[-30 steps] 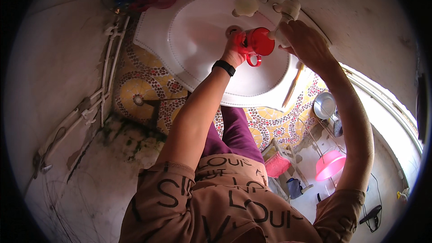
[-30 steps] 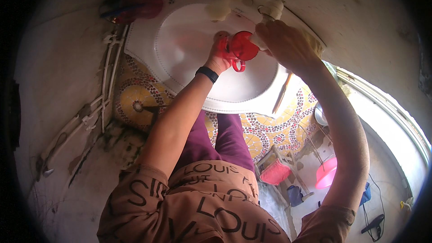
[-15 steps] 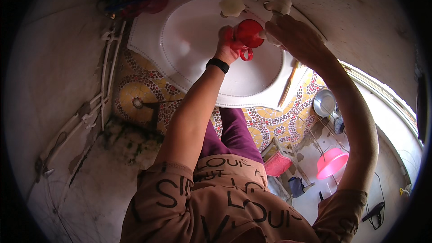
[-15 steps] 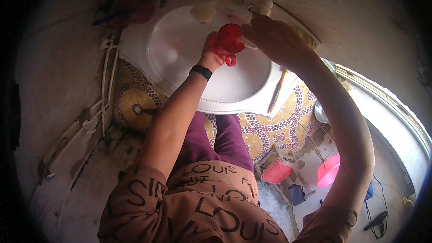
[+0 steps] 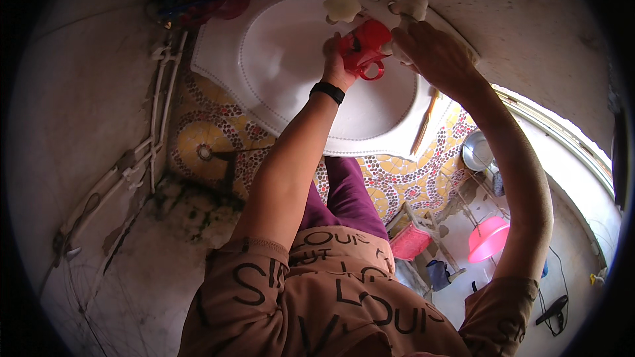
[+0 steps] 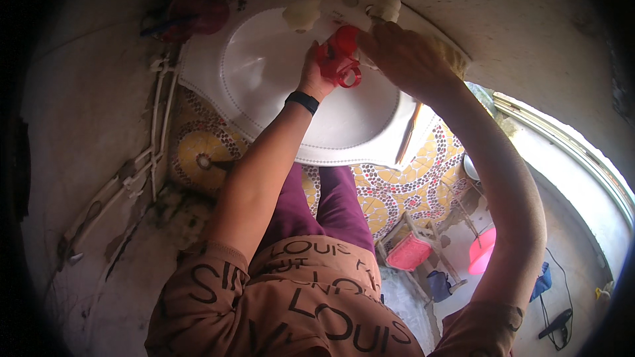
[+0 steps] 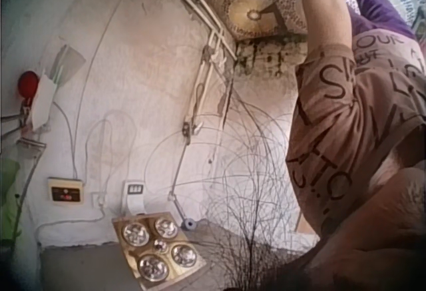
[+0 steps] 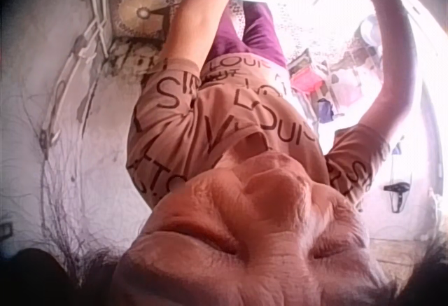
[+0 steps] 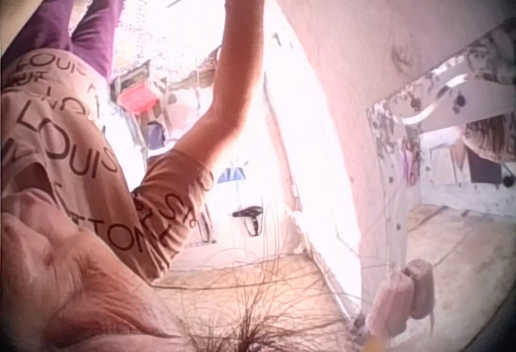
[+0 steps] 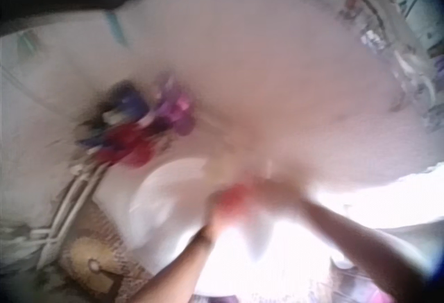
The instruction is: The person washes a pink cup in a sink, wipes a wall-mounted metal shelf and the surrounding wall with a cloth, and organizes toothbrushes and cups on the shelf.
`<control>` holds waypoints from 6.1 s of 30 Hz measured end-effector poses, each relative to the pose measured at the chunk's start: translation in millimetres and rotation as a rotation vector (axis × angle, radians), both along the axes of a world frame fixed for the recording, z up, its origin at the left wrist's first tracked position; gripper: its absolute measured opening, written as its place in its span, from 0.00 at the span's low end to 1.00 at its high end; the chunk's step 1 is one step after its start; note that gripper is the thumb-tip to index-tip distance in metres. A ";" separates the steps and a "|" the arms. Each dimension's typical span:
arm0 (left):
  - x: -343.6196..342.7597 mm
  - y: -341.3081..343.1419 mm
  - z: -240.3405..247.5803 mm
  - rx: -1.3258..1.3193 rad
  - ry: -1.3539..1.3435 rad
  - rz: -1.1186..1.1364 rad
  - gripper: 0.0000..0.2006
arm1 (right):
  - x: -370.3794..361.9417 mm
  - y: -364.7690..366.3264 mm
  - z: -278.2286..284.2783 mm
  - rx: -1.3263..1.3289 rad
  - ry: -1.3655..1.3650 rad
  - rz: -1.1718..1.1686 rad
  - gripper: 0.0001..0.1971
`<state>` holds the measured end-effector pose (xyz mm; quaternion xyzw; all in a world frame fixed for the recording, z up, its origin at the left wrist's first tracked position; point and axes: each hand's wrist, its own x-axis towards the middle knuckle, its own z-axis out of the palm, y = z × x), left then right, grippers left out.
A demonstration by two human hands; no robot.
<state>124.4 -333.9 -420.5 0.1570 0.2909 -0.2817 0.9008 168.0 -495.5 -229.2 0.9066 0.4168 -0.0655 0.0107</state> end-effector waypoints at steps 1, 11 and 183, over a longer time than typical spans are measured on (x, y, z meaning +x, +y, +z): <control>1.4 2.9 1.3 -0.071 -0.030 0.041 0.22 | -0.1 -1.2 -2.6 0.000 -0.001 0.001 0.13; -4.5 -20.4 0.5 0.090 0.060 -0.008 0.24 | 1.1 3.5 10.2 0.073 0.056 -0.003 0.20; -53.0 86.7 241.4 0.871 -0.903 -0.740 0.07 | -69.7 -109.2 -100.5 0.257 -0.035 -1.440 0.28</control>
